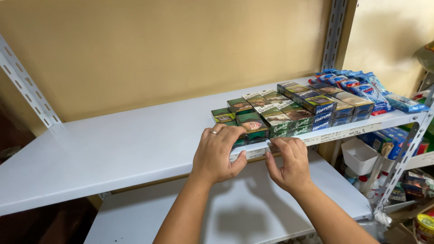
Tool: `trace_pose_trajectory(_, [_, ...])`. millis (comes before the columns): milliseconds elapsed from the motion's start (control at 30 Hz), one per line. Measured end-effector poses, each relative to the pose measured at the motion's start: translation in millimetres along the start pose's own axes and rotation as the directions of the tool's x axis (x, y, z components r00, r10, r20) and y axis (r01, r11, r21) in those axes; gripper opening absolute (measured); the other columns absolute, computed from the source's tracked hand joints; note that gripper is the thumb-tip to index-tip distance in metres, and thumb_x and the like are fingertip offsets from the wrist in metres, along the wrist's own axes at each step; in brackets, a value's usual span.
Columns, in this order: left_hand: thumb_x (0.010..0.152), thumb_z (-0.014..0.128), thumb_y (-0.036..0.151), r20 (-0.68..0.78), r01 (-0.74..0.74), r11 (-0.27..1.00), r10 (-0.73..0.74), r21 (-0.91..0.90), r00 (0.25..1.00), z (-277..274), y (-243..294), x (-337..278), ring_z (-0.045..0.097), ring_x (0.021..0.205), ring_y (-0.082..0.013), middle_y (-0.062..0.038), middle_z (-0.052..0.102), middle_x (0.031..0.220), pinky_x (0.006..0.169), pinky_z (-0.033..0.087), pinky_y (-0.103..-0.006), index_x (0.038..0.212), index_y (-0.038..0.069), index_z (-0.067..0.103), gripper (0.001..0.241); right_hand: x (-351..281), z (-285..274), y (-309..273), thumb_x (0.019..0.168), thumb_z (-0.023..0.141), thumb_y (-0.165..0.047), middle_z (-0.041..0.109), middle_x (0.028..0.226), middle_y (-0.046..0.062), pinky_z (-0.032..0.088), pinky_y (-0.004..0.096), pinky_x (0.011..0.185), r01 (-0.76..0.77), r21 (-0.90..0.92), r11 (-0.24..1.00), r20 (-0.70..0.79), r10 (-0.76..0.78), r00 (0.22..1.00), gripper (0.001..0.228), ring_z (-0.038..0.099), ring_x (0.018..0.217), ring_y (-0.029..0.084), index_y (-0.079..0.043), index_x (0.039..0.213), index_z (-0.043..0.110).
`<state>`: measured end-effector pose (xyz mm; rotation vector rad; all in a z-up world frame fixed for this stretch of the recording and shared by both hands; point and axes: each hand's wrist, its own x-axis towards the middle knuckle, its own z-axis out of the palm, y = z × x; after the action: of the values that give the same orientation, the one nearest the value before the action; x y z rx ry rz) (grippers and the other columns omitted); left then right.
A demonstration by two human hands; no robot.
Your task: The person is stocking and organizing packs of cigarettes on a store shelf from a cardboard box.
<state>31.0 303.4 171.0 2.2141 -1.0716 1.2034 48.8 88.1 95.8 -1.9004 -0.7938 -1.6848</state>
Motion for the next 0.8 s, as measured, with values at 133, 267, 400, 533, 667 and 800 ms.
trace_pose_trajectory(133, [0.075, 0.071, 0.028, 0.006, 0.015, 1.000, -0.015, 0.020, 1.000, 1, 1, -4, 0.058, 0.114, -0.0294, -0.006, 0.065, 0.116, 0.095, 0.042, -0.0440, 0.122, 0.012, 0.061, 0.050, -4, -1, -3, 0.084, 0.074, -0.010, 0.065, 0.103, 0.011, 0.043, 0.044, 0.085, -0.092, -0.026, 0.995, 0.047, 0.093, 0.995, 0.037, 0.059, 0.094, 0.031, -0.003, 0.118, 0.060])
trace_pose_trajectory(267, [0.076, 0.072, 0.031, 0.008, -0.033, 0.996, 0.032, 0.078, 0.999, 1, 0, -2, 0.058, 0.114, -0.0285, -0.005, 0.063, 0.119, 0.095, 0.042, -0.0443, 0.124, 0.014, 0.063, 0.052, 1, -1, -4, 0.085, 0.074, -0.011, 0.066, 0.108, 0.011, 0.043, 0.043, 0.087, -0.086, -0.022, 0.996, 0.037, 0.086, 0.996, 0.040, 0.058, 0.095, 0.032, -0.005, 0.122, 0.060])
trace_pose_trajectory(400, [0.077, 0.072, 0.031, 0.052, -0.013, 0.996, 0.009, 0.092, 0.999, 2, 2, 0, 0.058, 0.114, -0.0289, -0.004, 0.064, 0.119, 0.092, 0.043, -0.0443, 0.124, 0.015, 0.064, 0.051, 2, -2, -5, 0.086, 0.074, -0.013, 0.065, 0.106, 0.009, 0.043, 0.043, 0.086, -0.115, -0.023, 0.993, 0.059, 0.117, 0.991, 0.042, 0.057, 0.095, 0.030, -0.007, 0.126, 0.061])
trace_pose_trajectory(533, [0.076, 0.073, 0.032, 0.053, -0.008, 0.996, 0.003, 0.085, 0.999, 3, 2, 2, 0.058, 0.116, -0.0294, -0.005, 0.064, 0.120, 0.093, 0.043, -0.0446, 0.126, 0.016, 0.065, 0.052, 7, -3, -9, 0.085, 0.074, -0.017, 0.064, 0.104, 0.009, 0.043, 0.042, 0.085, -0.121, -0.076, 0.990, 0.080, 0.128, 0.989, 0.044, 0.056, 0.095, 0.029, -0.010, 0.128, 0.065])
trace_pose_trajectory(667, [0.077, 0.072, 0.032, 0.070, 0.000, 0.996, -0.007, 0.089, 0.998, 2, 4, 2, 0.057, 0.120, -0.0296, -0.004, 0.064, 0.127, 0.094, 0.043, -0.0450, 0.128, 0.016, 0.066, 0.054, 6, -4, -12, 0.086, 0.074, -0.019, 0.061, 0.098, 0.007, 0.041, 0.042, 0.084, -0.127, -0.116, 0.985, 0.125, 0.142, 0.982, 0.048, 0.053, 0.092, 0.028, -0.015, 0.133, 0.066])
trace_pose_trajectory(800, [0.077, 0.071, 0.032, 0.080, 0.011, 0.995, -0.019, 0.099, 0.997, 3, 3, 3, 0.057, 0.123, -0.0295, -0.003, 0.065, 0.133, 0.096, 0.043, -0.0455, 0.130, 0.015, 0.065, 0.056, 9, -5, -12, 0.087, 0.073, -0.021, 0.059, 0.095, 0.007, 0.040, 0.042, 0.081, -0.113, -0.144, 0.983, 0.135, 0.132, 0.982, 0.051, 0.051, 0.089, 0.028, -0.015, 0.137, 0.065])
